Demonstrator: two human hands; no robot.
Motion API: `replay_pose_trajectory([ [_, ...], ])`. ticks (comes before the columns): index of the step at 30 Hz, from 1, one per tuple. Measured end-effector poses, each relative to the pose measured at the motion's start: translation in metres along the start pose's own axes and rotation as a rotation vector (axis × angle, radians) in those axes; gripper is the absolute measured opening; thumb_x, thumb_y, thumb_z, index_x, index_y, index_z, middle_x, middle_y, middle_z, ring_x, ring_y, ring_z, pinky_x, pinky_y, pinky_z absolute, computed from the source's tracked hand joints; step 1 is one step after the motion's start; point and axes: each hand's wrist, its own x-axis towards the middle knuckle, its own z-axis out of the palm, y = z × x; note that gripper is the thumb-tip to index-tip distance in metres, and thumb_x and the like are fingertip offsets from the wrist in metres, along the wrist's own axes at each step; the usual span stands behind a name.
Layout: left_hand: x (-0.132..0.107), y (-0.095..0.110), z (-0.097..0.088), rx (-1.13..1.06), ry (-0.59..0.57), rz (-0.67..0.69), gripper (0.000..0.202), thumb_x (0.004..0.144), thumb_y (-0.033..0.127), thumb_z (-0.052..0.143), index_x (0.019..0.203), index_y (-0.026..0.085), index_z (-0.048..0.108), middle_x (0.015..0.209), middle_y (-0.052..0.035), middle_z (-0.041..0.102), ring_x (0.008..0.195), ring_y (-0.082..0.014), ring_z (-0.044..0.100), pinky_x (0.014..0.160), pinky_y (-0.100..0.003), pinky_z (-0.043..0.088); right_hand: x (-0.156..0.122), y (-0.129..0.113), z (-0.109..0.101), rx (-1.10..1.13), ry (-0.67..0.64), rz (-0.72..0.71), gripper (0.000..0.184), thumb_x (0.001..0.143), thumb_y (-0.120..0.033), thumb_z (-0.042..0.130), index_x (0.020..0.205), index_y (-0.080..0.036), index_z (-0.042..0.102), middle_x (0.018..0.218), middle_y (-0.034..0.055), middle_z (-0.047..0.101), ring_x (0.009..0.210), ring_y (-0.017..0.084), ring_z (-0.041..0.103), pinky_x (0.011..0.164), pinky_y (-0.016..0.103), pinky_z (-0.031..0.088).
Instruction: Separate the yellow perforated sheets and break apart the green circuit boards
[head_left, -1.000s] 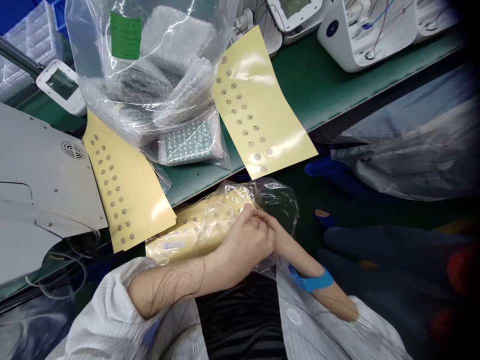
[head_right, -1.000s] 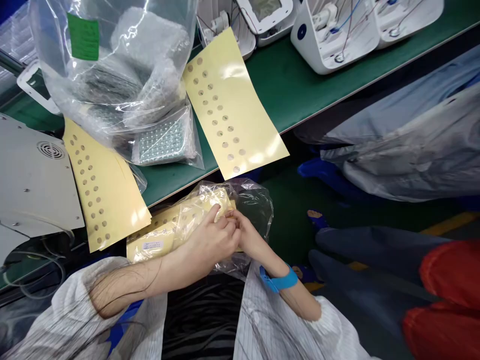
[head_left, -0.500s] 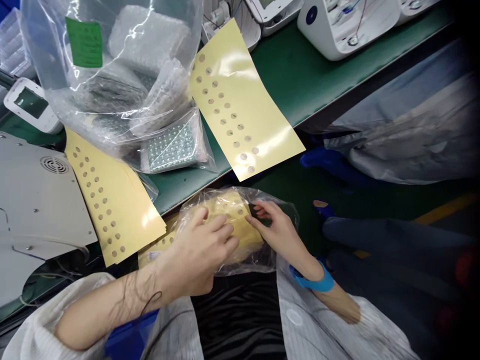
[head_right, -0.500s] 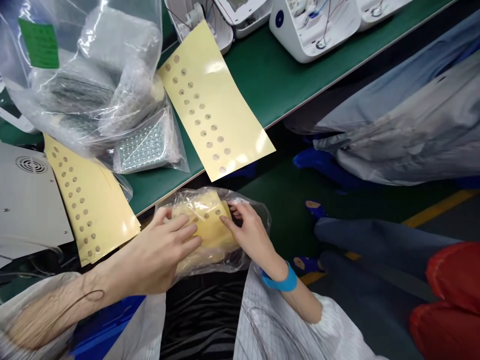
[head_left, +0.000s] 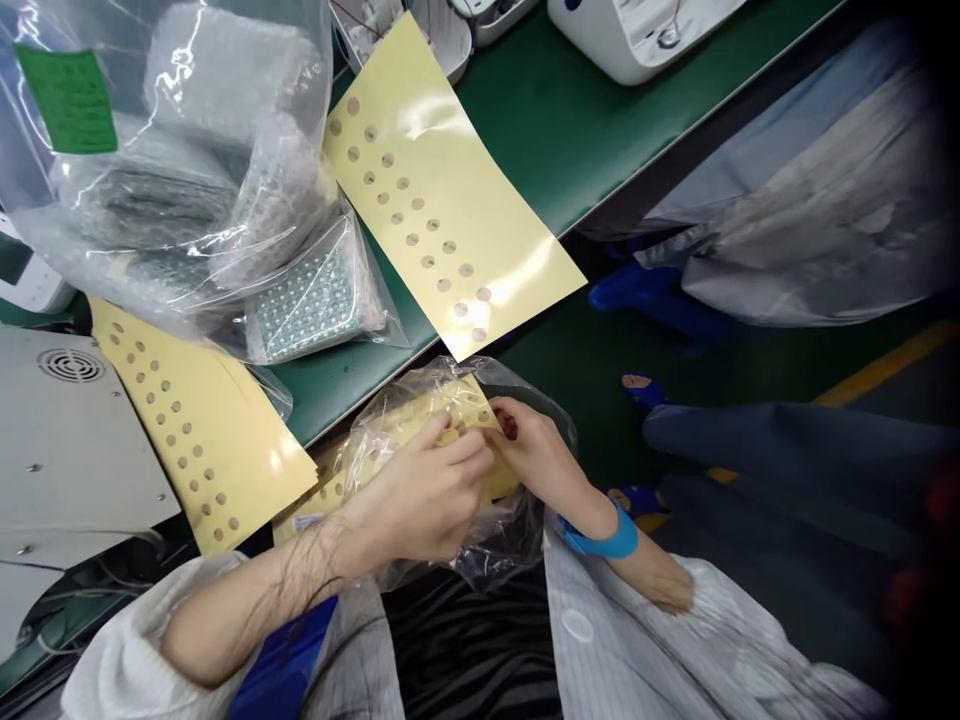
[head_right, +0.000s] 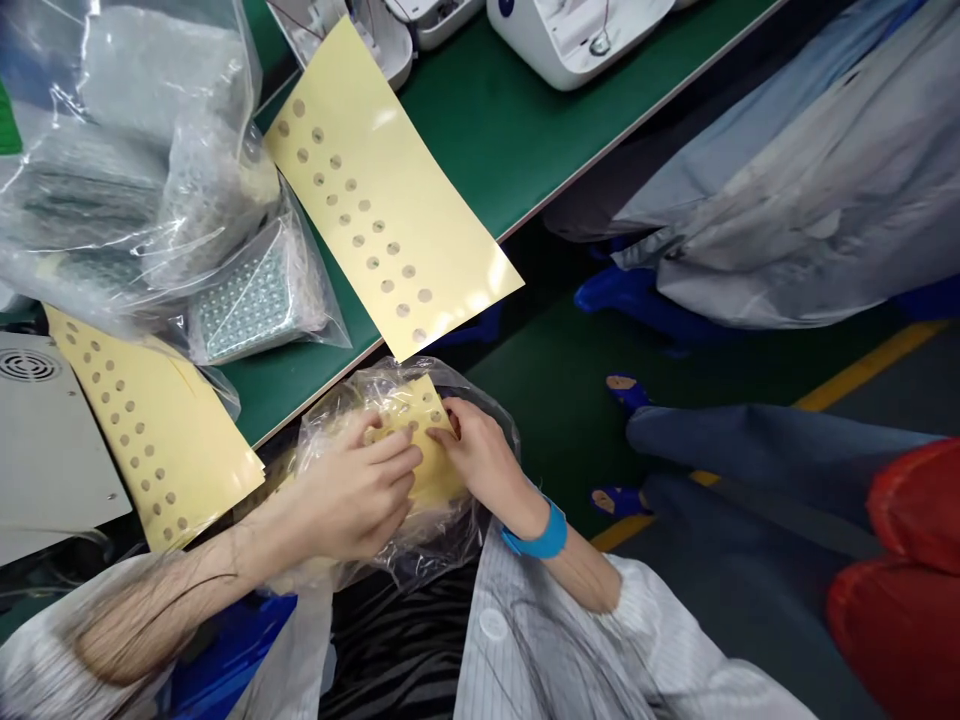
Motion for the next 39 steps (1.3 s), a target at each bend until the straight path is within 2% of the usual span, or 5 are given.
replay_pose_trajectory([
  [5,0.027,0.001,0.021,0.068,-0.168,0.065,0.015,0.083,0.012,0.048,0.077,0.012,0.062,0.059,-0.0035,0.058,0.066,-0.0191,0.058,0.081,-0.039,0.041,-0.014,-0.002,-0.003,-0.047,-0.020,0.052,0.026,0.092,-0.032,0.045,0.113,-0.018,0.053,0.071,0.0002,0.058,0.063,0.017,0.055,0.056,0.028,0.033],
  [12,0.041,-0.004,0.025,0.071,-0.155,-0.163,0.033,0.088,0.001,0.035,0.119,0.008,0.042,0.112,-0.0123,0.056,0.085,-0.0189,0.063,0.069,-0.034,0.049,-0.025,-0.004,-0.002,-0.149,0.042,0.045,0.007,0.085,-0.017,0.043,0.091,-0.018,0.047,0.082,0.0044,0.059,0.076,0.021,0.058,0.061,0.028,0.034],
  [22,0.048,-0.021,0.021,-0.012,-0.334,-0.199,0.038,0.073,-0.006,0.048,0.105,0.014,0.048,0.110,-0.0094,0.056,0.072,-0.0183,0.064,0.064,-0.032,0.050,-0.017,0.001,-0.007,0.370,-0.297,0.116,0.024,0.086,-0.038,0.054,0.079,-0.015,0.057,0.074,0.0014,0.055,0.066,0.013,0.049,0.057,0.025,0.036],
  [30,0.040,-0.027,0.019,0.027,-0.279,-0.136,0.037,0.071,-0.009,0.042,0.098,0.014,0.052,0.115,-0.0102,0.054,0.074,-0.0191,0.064,0.071,-0.036,0.051,-0.020,0.010,-0.013,0.360,-0.385,0.054,0.040,0.093,-0.043,0.042,0.066,-0.016,0.054,0.065,-0.0017,0.046,0.059,0.010,0.040,0.054,0.026,0.030],
  [39,0.022,-0.034,-0.007,-0.088,-0.407,-0.157,0.039,0.071,-0.004,0.046,0.104,0.017,0.050,0.101,-0.0045,0.059,0.078,-0.0196,0.061,0.073,-0.035,0.050,-0.017,0.006,0.002,0.524,-0.285,0.247,0.024,0.074,-0.031,0.068,0.090,-0.016,0.058,0.071,-0.0004,0.063,0.061,0.012,0.052,0.056,0.024,0.038],
])
